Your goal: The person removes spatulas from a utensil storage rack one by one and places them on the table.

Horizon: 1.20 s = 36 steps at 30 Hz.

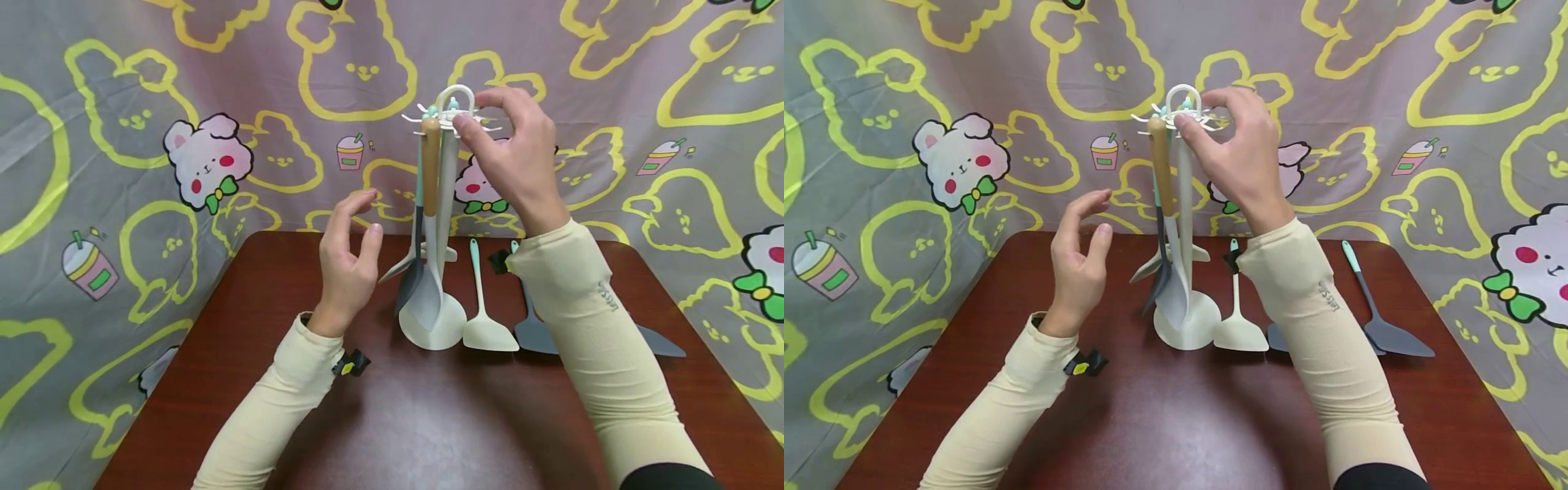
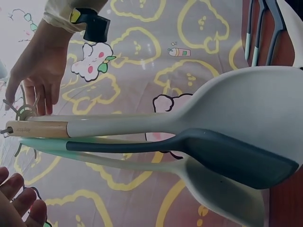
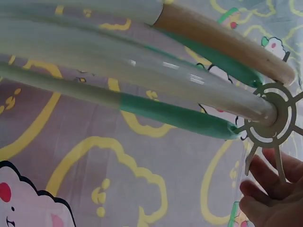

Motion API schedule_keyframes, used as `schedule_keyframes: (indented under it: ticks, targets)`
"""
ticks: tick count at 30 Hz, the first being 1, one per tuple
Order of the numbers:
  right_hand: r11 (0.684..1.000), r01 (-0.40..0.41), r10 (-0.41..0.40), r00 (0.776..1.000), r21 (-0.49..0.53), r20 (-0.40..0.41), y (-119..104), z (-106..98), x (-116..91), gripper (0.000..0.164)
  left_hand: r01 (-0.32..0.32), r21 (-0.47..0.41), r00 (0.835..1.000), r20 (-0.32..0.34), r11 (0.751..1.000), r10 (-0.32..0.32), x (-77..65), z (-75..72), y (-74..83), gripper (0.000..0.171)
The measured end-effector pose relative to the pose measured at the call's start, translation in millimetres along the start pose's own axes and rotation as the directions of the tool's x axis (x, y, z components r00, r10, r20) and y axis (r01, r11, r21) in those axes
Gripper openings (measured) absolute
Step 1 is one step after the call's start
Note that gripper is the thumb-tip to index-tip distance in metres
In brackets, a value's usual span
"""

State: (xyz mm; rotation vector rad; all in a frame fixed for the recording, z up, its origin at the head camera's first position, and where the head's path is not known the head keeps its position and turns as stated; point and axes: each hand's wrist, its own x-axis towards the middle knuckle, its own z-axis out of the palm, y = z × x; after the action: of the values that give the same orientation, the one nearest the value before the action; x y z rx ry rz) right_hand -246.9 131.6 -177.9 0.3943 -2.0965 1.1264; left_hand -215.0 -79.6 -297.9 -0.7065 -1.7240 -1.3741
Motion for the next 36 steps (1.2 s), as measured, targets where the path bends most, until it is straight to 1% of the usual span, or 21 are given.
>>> schedule_keyframes:
  ticks: [3, 6, 9, 14, 15, 18, 21, 25, 28, 32, 34, 36]
  targets:
    - [0.997, 0.074, -0.073, 0.996, 0.012, -0.044, 3, 2, 1, 0.042, -0.012, -0.01, 1.0, -0.006, 1.0, 0.012, -1.2, 3.0, -0.7, 0.038]
    - [0.992, 0.123, -0.12, 0.99, 0.034, -0.077, 6, 3, 2, 0.039, -0.014, -0.013, 1.0, -0.002, 1.0, 0.014, -2.6, 6.4, -1.3, 0.037]
    - [0.986, 0.159, -0.155, 0.984, 0.041, -0.087, 9, 3, 2, 0.038, -0.012, -0.013, 1.0, 0.006, 1.0, 0.012, -4.1, 8.8, -2.2, 0.036]
    - [0.988, 0.151, -0.149, 0.988, 0.039, -0.048, 6, 1, 2, 0.04, -0.008, -0.016, 1.0, 0.015, 1.0, 0.009, -5.6, 9.6, -2.4, 0.034]
    - [0.989, 0.14, -0.138, 0.99, 0.043, -0.036, 5, 0, 2, 0.04, -0.007, -0.013, 1.0, 0.02, 1.0, 0.007, -5.8, 9.7, -2.3, 0.034]
    - [0.995, 0.073, -0.074, 0.997, 0.068, 0.01, 3, -3, 3, 0.038, -0.001, -0.018, 1.0, 0.029, 1.0, 0.002, -5.9, 11.0, -2.6, 0.032]
    - [0.995, 0.029, -0.032, 0.999, 0.099, 0.036, 3, -3, 2, 0.032, 0.003, -0.022, 0.999, 0.036, 1.0, -0.003, -6.4, 13.4, -3.1, 0.031]
    - [0.995, 0.034, -0.036, 0.999, 0.098, 0.018, 5, 1, 2, 0.024, 0.01, -0.029, 0.999, 0.041, 1.0, -0.008, -8.1, 16.4, -3.8, 0.03]
    - [0.995, 0.028, -0.027, 1.0, 0.093, -0.013, 7, 5, 3, 0.022, 0.017, -0.026, 0.999, 0.048, 1.0, -0.016, -9.7, 17.4, -4.6, 0.03]
    - [0.989, 0.003, 0.002, 0.999, 0.149, -0.037, 7, 11, 4, 0.018, 0.027, -0.02, 0.998, 0.053, 0.999, -0.026, -11.3, 17.7, -5.7, 0.03]
    - [0.981, 0.003, 0.007, 0.999, 0.193, -0.048, 8, 13, 4, 0.015, 0.032, -0.025, 0.998, 0.06, 0.999, -0.03, -11.8, 18.2, -6.2, 0.03]
    - [0.977, 0.013, 0.001, 0.998, 0.211, -0.064, 8, 14, 4, 0.014, 0.034, -0.028, 0.997, 0.066, 0.999, -0.032, -12.1, 19.0, -6.6, 0.03]
